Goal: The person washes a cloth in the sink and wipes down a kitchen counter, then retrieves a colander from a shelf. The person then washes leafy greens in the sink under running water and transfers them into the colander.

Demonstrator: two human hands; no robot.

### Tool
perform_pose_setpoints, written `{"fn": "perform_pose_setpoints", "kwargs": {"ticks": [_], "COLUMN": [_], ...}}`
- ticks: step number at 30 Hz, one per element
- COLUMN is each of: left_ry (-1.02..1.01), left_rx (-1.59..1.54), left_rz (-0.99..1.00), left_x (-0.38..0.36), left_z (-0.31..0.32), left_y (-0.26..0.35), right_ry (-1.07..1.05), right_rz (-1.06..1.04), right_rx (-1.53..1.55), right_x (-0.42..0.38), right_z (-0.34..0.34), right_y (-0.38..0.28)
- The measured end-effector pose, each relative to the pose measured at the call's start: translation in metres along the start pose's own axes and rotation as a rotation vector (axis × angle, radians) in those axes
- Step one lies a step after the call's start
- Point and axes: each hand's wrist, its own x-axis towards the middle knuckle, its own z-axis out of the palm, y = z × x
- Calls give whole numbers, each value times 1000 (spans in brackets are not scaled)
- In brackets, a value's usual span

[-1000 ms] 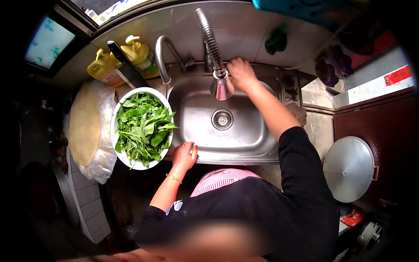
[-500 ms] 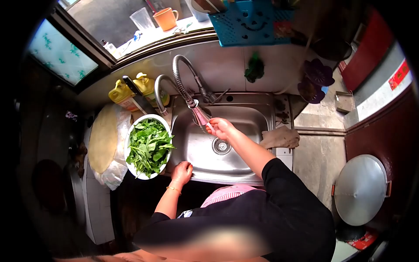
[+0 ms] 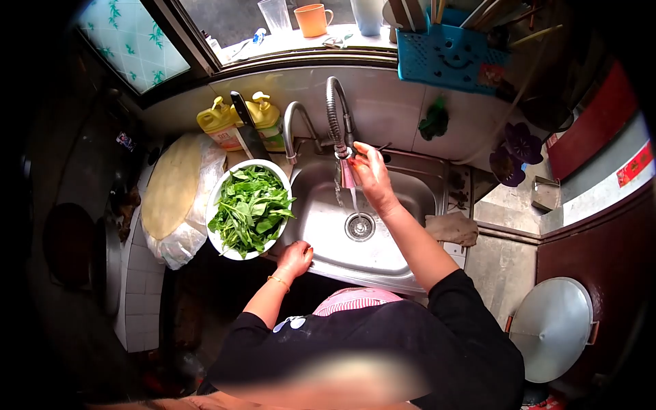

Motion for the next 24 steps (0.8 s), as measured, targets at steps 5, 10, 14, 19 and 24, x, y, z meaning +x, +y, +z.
{"fn": "perform_pose_setpoints", "kwargs": {"ticks": [5,10,14,19,24], "left_ry": [9,6,44,78,88], "left_rx": [9,21,28,-3,54], "left_rz": [11,52,88,112,92], "left_x": [1,0,1,-4,-4], "left_z": [4,5,13,7,5], "left_y": [-5,-7,-11,-3,1], "right_ry": [11,68,86,34,-199], "right_rz": [-29,233,3,-113,219], "right_rx": [-139,-32,-246,-228,57], "right_x": [-11,-4,-1,0,3], "right_z": [10,27,30,27,14], "right_y": [-1,-12,5,-7,-34]}}
